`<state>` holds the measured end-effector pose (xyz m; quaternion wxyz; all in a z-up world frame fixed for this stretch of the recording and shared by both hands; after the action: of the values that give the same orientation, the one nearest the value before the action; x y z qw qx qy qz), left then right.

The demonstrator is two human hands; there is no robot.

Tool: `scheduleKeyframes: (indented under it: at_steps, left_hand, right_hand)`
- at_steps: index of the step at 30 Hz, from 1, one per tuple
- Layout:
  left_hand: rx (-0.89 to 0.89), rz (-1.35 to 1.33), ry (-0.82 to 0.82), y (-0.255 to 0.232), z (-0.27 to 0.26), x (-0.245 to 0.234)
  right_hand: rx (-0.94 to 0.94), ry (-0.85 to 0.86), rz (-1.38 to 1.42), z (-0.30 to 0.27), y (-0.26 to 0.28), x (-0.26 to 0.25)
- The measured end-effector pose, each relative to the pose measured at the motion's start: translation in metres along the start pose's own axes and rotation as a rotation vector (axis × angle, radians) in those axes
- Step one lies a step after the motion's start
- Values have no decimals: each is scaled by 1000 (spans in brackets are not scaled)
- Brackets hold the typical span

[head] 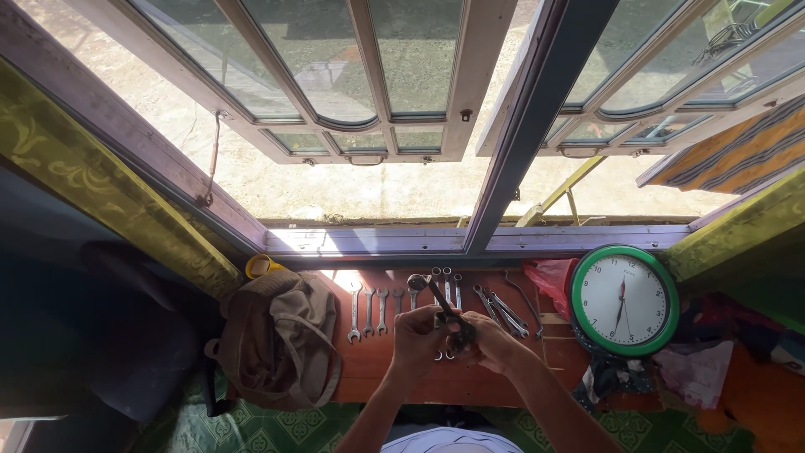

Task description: The person uses wrenches to adjust or disassemble a mechanical component on a wooden ledge.

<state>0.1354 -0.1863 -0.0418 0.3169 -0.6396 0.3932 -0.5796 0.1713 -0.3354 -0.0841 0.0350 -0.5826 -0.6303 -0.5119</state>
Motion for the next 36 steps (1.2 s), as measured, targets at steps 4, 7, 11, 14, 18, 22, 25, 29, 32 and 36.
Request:
scheduleKeyframes:
  at_steps: [4, 7, 11, 14, 18, 22, 25, 29, 32, 36]
  left_hand:
    - [-46, 50, -30, -13, 3, -9]
    - [109, -6, -74, -53, 10, -20]
    - [172, -71, -219, -92, 5, -25]
    - [210, 2, -184, -62, 4, -24]
    - [36, -42, -154, -35, -5, -5]
    - [48, 25, -224, -44, -3, -30]
    - [105, -141, -338, -75, -7, -46]
    - [169, -7, -236, -92, -9, -55]
    - [147, 94, -134, -108, -14, -48]
    - [69, 208, -129, -106, -15, -64]
  right_hand:
    - [29, -46, -100, -5, 10, 14]
    - [-33, 196, -115, 0, 1, 5]
    - [-24, 332, -252, -4, 2, 10]
    - [-124, 205, -448, 0, 10, 13]
    - [-343, 34, -710, -1, 24, 24]
    - [-451, 139, -704, -2, 18, 13]
    - [-404, 142, -729, -8, 18, 3]
    - [-387, 288, -517, -20, 20, -1]
    - [-354, 230, -424, -18, 22, -13]
    - [-322, 101, -319, -22, 20, -21]
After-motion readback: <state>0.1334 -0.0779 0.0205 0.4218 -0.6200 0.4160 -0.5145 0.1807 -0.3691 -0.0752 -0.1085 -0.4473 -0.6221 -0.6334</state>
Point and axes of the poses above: each hand's wrist, its own z-axis towards the middle knuckle, its own x-axis out of the palm, y = z × x, the point moved 4 cm from there along z, towards the middle knuckle, and after that the axes turned 8 degrees about -x, right-handed, at the moved point
